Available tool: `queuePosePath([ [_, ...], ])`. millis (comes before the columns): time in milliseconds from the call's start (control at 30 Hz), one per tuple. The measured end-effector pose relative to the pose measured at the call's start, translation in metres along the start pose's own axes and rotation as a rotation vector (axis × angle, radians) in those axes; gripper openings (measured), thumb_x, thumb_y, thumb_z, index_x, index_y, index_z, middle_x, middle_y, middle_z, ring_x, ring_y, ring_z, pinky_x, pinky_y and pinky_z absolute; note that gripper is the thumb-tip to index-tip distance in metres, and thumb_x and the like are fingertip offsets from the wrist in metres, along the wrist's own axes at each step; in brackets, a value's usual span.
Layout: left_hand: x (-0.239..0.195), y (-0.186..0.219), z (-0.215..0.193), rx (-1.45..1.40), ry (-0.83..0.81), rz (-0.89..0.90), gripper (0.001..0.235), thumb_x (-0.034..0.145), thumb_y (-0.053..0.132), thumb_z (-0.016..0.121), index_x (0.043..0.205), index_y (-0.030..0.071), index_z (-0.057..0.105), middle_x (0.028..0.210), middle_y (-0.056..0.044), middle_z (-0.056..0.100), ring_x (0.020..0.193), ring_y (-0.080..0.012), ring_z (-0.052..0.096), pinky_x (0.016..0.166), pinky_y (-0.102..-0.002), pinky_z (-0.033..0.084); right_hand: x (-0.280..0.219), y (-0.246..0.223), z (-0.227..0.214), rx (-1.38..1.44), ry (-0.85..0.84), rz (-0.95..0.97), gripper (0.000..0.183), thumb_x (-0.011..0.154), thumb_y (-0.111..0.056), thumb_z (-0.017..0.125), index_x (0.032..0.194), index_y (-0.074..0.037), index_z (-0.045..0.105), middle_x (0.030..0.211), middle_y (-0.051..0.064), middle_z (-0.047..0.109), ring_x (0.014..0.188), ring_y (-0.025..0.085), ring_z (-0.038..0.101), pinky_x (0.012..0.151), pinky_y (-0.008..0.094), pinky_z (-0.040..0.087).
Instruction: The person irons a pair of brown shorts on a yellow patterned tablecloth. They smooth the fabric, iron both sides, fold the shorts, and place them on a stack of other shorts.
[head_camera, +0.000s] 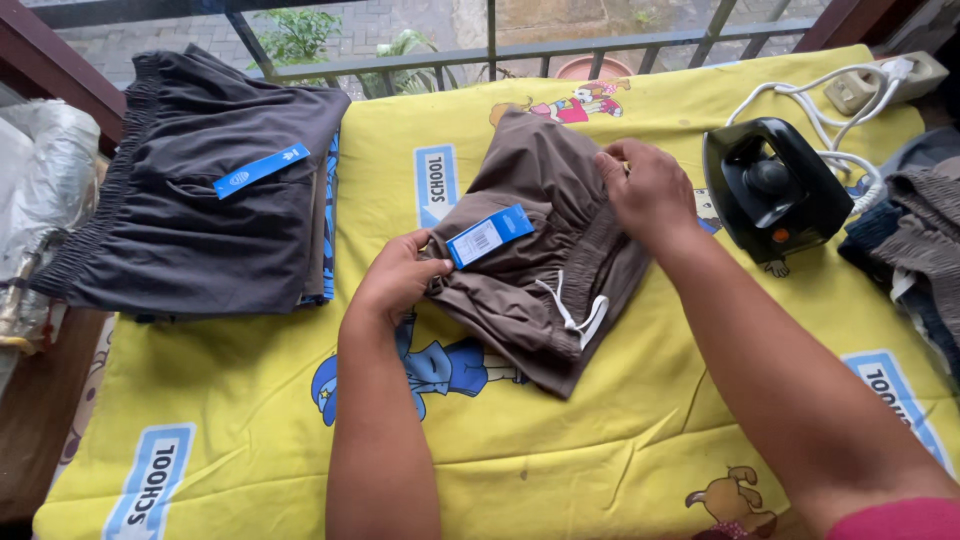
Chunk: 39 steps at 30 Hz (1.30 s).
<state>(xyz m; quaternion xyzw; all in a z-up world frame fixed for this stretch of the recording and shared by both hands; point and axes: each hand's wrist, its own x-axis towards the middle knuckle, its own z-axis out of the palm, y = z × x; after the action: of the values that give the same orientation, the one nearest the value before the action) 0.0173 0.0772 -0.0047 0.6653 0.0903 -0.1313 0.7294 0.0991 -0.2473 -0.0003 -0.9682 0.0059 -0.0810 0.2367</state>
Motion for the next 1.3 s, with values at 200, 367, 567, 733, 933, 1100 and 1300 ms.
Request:
queuePosePath([
  [200, 0.017, -0.018, -0.028, 0.028, 0.068, -0.005, 0.043, 0.074, -0.009, 0.063, 0.114, 0.004, 0.073, 0.08, -0.015, 0.074, 0.066, -0.0224, 0.073, 0.066, -0.034, 0.062, 0.018, -0.022, 0.004, 0.013, -0.356, 0.199, 0.06, 0.072, -0.059, 0.077, 0.119, -0.023, 0.072, 0.113, 0.007, 0.073, 0.118, 0.033, 0.064, 0.1, 0.048, 0.049],
  [367, 0.002, 0.006, -0.015, 0.154, 0.164, 0.024, 0.051, 0.071, -0.002, 0.055, 0.116, 0.011, 0.075, 0.069, -0.007, 0.066, 0.061, -0.0151, 0.063, 0.057, -0.026, 0.054, -0.013, -0.061, -0.042, 0.57, -0.547, 0.314, 0.046, 0.07, -0.025, 0.08, 0.111, -0.005, 0.073, 0.094, 0.017, 0.073, 0.094, 0.033, 0.071, 0.084, 0.047, 0.054],
  [567, 0.002, 0.005, -0.01, 0.173, 0.17, 0.029, 0.054, 0.069, 0.0, 0.054, 0.117, 0.014, 0.076, 0.066, -0.007, 0.064, 0.058, -0.0158, 0.06, 0.057, -0.027, 0.053, -0.015, -0.002, -0.033, 1.117, -0.701, 0.347, 0.042, 0.076, -0.005, 0.072, 0.116, 0.002, 0.067, 0.095, 0.019, 0.072, 0.086, 0.034, 0.073, 0.078, 0.048, 0.058],
  [733, 0.011, -0.011, -0.011, 0.112, 0.105, -0.013, 0.052, 0.073, 0.001, 0.057, 0.121, 0.012, 0.074, 0.074, -0.012, 0.069, 0.063, -0.0195, 0.064, 0.059, -0.031, 0.055, -0.022, 0.024, -0.031, 1.021, -0.611, 0.338, 0.057, 0.073, -0.004, 0.076, 0.128, -0.001, 0.063, 0.106, 0.022, 0.07, 0.092, 0.037, 0.071, 0.076, 0.051, 0.057],
  [933, -0.017, 0.036, 0.005, 0.244, 0.021, -0.144, 0.049, 0.076, 0.002, 0.052, 0.116, 0.015, 0.077, 0.079, -0.001, 0.067, 0.064, -0.0104, 0.056, 0.059, -0.024, 0.046, -0.044, 0.014, -0.069, 0.776, -0.527, 0.409, 0.056, 0.07, -0.002, 0.074, 0.125, 0.002, 0.062, 0.111, 0.018, 0.071, 0.097, 0.028, 0.066, 0.085, 0.036, 0.053],
  [1100, -0.032, 0.046, 0.004, 0.162, -0.035, -0.171, 0.023, 0.081, 0.025, 0.073, 0.1, 0.011, 0.073, 0.086, 0.001, 0.067, 0.074, -0.0108, 0.059, 0.07, -0.023, 0.044, -0.043, 0.064, -0.048, 1.088, -0.623, 0.448, 0.025, 0.09, -0.014, 0.065, 0.114, -0.008, 0.061, 0.099, 0.008, 0.069, 0.081, 0.017, 0.065, 0.066, 0.029, 0.051],
  [1300, -0.012, 0.016, -0.009, 0.154, -0.104, -0.178, 0.058, 0.08, -0.003, 0.069, 0.135, 0.013, 0.059, 0.086, -0.008, 0.071, 0.064, -0.0168, 0.066, 0.05, -0.03, 0.054, -0.077, 0.041, -0.076, 0.598, -0.423, 0.437, 0.057, 0.079, 0.004, 0.073, 0.132, -0.006, 0.055, 0.108, 0.021, 0.068, 0.098, 0.028, 0.065, 0.085, 0.038, 0.051],
])
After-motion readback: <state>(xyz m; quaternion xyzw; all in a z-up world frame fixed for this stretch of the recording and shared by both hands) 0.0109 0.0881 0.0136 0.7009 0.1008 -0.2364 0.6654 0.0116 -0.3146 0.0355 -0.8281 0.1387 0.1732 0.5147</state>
